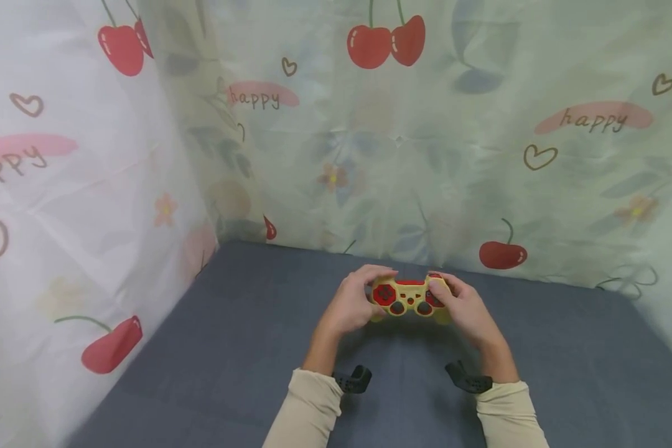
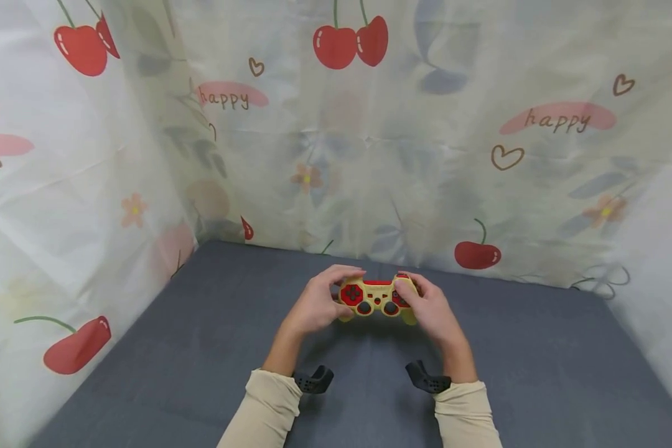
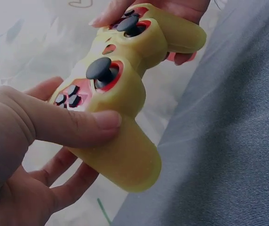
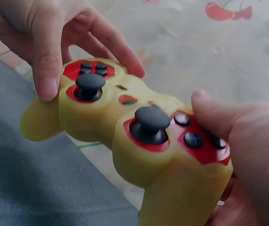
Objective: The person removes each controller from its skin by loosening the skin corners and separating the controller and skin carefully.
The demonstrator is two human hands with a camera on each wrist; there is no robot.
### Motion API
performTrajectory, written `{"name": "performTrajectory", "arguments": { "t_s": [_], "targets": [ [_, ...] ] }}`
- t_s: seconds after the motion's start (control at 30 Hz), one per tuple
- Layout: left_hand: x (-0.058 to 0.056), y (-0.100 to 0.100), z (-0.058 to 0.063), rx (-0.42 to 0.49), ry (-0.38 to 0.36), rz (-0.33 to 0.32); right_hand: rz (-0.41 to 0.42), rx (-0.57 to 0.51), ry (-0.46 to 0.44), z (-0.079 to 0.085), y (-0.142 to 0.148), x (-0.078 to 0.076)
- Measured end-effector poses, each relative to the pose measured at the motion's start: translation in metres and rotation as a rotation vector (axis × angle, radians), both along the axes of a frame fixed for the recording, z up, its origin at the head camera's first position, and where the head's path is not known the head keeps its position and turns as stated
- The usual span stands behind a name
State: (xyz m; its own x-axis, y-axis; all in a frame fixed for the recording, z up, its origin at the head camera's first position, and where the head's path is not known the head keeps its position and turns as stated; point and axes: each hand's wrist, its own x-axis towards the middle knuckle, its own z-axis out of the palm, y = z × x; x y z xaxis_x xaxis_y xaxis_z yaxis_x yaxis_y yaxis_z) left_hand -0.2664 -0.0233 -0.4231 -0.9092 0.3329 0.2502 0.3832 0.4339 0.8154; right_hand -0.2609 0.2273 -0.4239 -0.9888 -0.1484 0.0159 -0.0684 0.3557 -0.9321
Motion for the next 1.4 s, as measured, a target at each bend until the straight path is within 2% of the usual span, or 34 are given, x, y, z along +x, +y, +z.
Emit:
{"name": "performTrajectory", "arguments": {
  "t_s": [0.33,0.4,0.57,0.67,0.8,1.0,1.23,1.4],
  "targets": [
    [0.0,0.003,0.006,0.018,0.011,0.012,-0.01,-0.056,0.049,0.006,-0.005,0.003],
    [0.0,0.003,0.006,0.041,-0.029,0.005,-0.016,-0.067,0.064,0.008,-0.006,0.004],
    [0.003,0.002,0.008,0.16,-0.178,-0.059,-0.016,-0.052,0.099,0.012,-0.008,0.009],
    [0.005,0.002,0.009,0.186,-0.211,-0.057,0.001,-0.044,0.137,0.015,-0.01,0.011],
    [0.005,0.004,0.011,0.223,-0.209,-0.028,0.034,-0.067,0.179,0.019,-0.01,0.013],
    [0.004,0.006,0.014,0.282,-0.224,-0.032,0.089,-0.114,0.208,0.025,-0.008,0.015],
    [0.006,0.007,0.018,0.24,-0.231,-0.062,0.136,-0.108,0.206,0.03,-0.002,0.016],
    [0.007,0.006,0.018,0.248,-0.218,-0.07,0.151,-0.06,0.196,0.031,0.003,0.017]
  ]
}}
